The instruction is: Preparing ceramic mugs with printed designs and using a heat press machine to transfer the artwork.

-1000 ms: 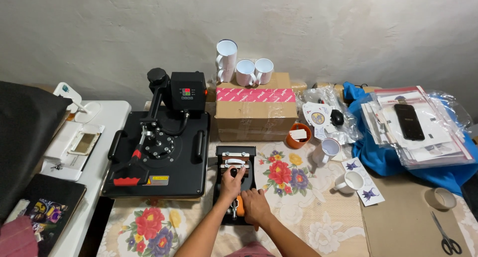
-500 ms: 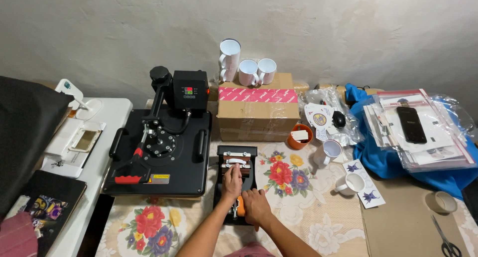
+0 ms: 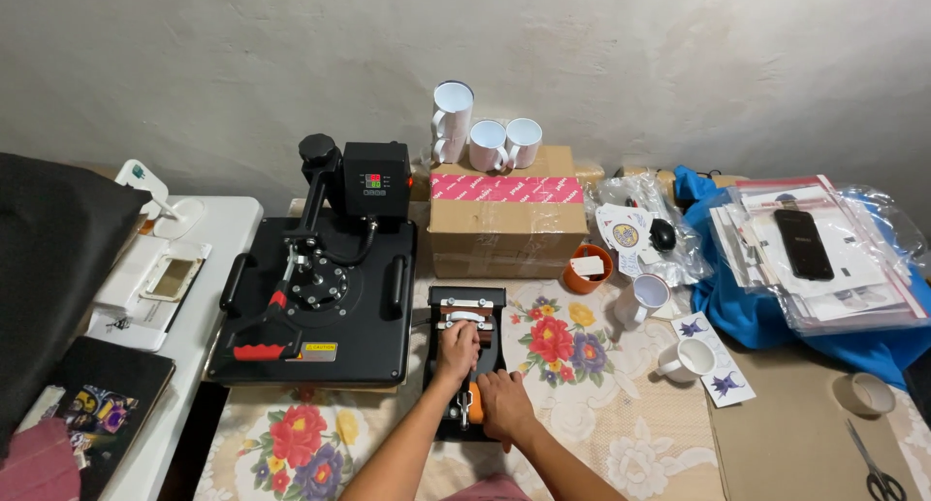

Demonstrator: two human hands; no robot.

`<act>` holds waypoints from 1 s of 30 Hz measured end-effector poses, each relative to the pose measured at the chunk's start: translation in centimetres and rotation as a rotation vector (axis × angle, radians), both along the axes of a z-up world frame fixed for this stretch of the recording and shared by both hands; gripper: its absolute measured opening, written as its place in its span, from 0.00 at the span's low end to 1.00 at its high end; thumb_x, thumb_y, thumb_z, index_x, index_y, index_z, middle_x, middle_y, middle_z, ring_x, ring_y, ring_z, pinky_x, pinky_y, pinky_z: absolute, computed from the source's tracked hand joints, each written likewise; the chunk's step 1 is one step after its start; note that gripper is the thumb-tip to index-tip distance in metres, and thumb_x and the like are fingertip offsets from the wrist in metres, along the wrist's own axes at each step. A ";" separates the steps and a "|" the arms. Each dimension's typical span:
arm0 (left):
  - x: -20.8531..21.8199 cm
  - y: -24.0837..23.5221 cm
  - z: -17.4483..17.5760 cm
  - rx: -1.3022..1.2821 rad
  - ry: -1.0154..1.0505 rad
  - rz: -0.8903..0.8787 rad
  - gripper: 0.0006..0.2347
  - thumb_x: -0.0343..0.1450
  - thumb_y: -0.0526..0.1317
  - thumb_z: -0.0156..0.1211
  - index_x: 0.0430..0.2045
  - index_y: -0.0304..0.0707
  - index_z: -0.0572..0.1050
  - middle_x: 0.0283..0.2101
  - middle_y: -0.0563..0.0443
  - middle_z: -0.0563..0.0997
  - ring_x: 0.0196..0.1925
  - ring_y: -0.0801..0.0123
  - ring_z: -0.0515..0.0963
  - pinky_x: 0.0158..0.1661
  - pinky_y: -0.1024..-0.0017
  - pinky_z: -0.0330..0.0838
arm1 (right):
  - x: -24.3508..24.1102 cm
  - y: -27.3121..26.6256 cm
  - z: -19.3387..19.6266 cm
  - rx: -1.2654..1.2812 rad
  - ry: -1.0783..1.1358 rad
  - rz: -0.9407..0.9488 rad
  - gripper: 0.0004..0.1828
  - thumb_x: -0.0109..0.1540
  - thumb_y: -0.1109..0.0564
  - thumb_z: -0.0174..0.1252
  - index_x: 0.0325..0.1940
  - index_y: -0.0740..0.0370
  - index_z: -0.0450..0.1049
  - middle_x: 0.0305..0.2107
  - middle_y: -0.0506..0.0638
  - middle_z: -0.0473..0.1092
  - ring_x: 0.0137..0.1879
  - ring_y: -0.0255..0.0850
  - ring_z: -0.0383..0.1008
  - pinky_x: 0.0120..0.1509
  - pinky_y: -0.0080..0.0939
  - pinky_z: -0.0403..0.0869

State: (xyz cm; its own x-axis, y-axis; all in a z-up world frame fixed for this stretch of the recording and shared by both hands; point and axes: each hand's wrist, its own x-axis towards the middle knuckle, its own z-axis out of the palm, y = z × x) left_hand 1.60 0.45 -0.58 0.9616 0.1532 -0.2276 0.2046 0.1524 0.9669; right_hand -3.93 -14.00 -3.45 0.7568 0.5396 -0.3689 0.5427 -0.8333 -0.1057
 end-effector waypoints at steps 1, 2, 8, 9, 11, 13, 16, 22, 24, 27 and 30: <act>0.1 -0.3 0.6 0.001 0.001 -0.005 0.12 0.78 0.38 0.50 0.21 0.39 0.69 0.16 0.50 0.67 0.13 0.69 0.63 0.15 0.68 0.56 | 0.0 -0.1 -0.1 0.001 0.001 -0.005 0.31 0.50 0.58 0.73 0.55 0.57 0.69 0.47 0.53 0.71 0.55 0.53 0.68 0.65 0.56 0.63; 0.1 -0.6 1.2 0.001 0.055 0.027 0.16 0.79 0.44 0.56 0.19 0.40 0.68 0.16 0.52 0.66 0.13 0.68 0.62 0.15 0.68 0.55 | 0.0 -0.1 -0.3 0.030 -0.024 -0.008 0.30 0.49 0.59 0.71 0.54 0.56 0.69 0.46 0.53 0.72 0.54 0.53 0.68 0.65 0.56 0.63; 0.3 -0.6 1.7 0.017 0.142 0.023 0.21 0.80 0.53 0.65 0.20 0.40 0.71 0.16 0.52 0.68 0.15 0.69 0.63 0.17 0.68 0.58 | -0.2 0.4 1.1 -0.036 0.009 -0.029 0.35 0.49 0.59 0.74 0.58 0.56 0.68 0.48 0.53 0.72 0.56 0.52 0.68 0.68 0.55 0.62; 0.3 -0.5 2.0 0.009 0.161 0.002 0.20 0.80 0.51 0.64 0.21 0.42 0.69 0.17 0.53 0.67 0.17 0.69 0.63 0.18 0.68 0.59 | -0.2 0.5 1.2 -0.057 0.021 -0.033 0.36 0.49 0.58 0.75 0.59 0.56 0.69 0.50 0.53 0.72 0.58 0.52 0.68 0.70 0.56 0.61; -0.3 -0.3 3.7 0.074 0.122 -0.037 0.22 0.81 0.50 0.60 0.17 0.41 0.69 0.14 0.52 0.68 0.14 0.66 0.70 0.19 0.68 0.62 | -0.1 0.3 0.5 -0.028 0.005 -0.039 0.33 0.51 0.58 0.72 0.59 0.57 0.68 0.50 0.54 0.73 0.58 0.53 0.68 0.69 0.56 0.62; -0.5 -0.3 4.7 0.137 0.083 -0.077 0.24 0.82 0.48 0.57 0.12 0.40 0.68 0.10 0.50 0.70 0.11 0.63 0.77 0.20 0.67 0.66 | -0.2 0.1 0.0 -0.001 -0.012 -0.046 0.31 0.53 0.58 0.69 0.59 0.57 0.68 0.51 0.55 0.74 0.58 0.53 0.69 0.68 0.57 0.62; -0.4 -0.5 4.3 0.310 0.131 -0.077 0.24 0.81 0.51 0.53 0.14 0.39 0.69 0.09 0.46 0.73 0.11 0.59 0.80 0.19 0.66 0.68 | -0.5 -0.2 -0.4 0.089 -0.068 -0.047 0.34 0.50 0.61 0.67 0.62 0.60 0.69 0.45 0.55 0.75 0.53 0.53 0.69 0.64 0.56 0.63; 0.8 -1.4 -0.5 0.446 -0.061 0.115 0.24 0.80 0.52 0.55 0.14 0.41 0.63 0.15 0.52 0.65 0.21 0.62 0.62 0.30 0.54 0.57 | -0.7 0.0 0.1 0.102 -0.087 -0.084 0.34 0.46 0.62 0.67 0.57 0.57 0.69 0.43 0.54 0.76 0.51 0.53 0.69 0.61 0.55 0.63; 0.6 -1.5 0.0 0.483 -0.060 0.113 0.23 0.80 0.52 0.55 0.14 0.40 0.66 0.16 0.48 0.69 0.23 0.59 0.65 0.31 0.52 0.59 | -0.6 -0.1 -0.3 0.142 -0.103 -0.108 0.27 0.47 0.62 0.64 0.50 0.53 0.69 0.39 0.50 0.73 0.49 0.51 0.69 0.61 0.53 0.63; 0.9 -1.7 -1.0 0.492 -0.076 0.135 0.22 0.79 0.52 0.57 0.16 0.38 0.71 0.17 0.46 0.74 0.23 0.57 0.68 0.32 0.52 0.61 | -0.8 -0.2 -0.6 0.173 -0.116 -0.124 0.26 0.46 0.63 0.62 0.47 0.52 0.70 0.38 0.48 0.72 0.48 0.50 0.68 0.59 0.52 0.63; 1.3 -2.0 -1.7 0.534 -0.074 0.146 0.20 0.78 0.52 0.59 0.21 0.36 0.80 0.22 0.40 0.84 0.25 0.47 0.77 0.34 0.50 0.67 | -0.7 -0.3 -0.3 0.194 -0.112 -0.124 0.27 0.46 0.59 0.64 0.51 0.53 0.72 0.39 0.49 0.73 0.50 0.51 0.70 0.61 0.51 0.63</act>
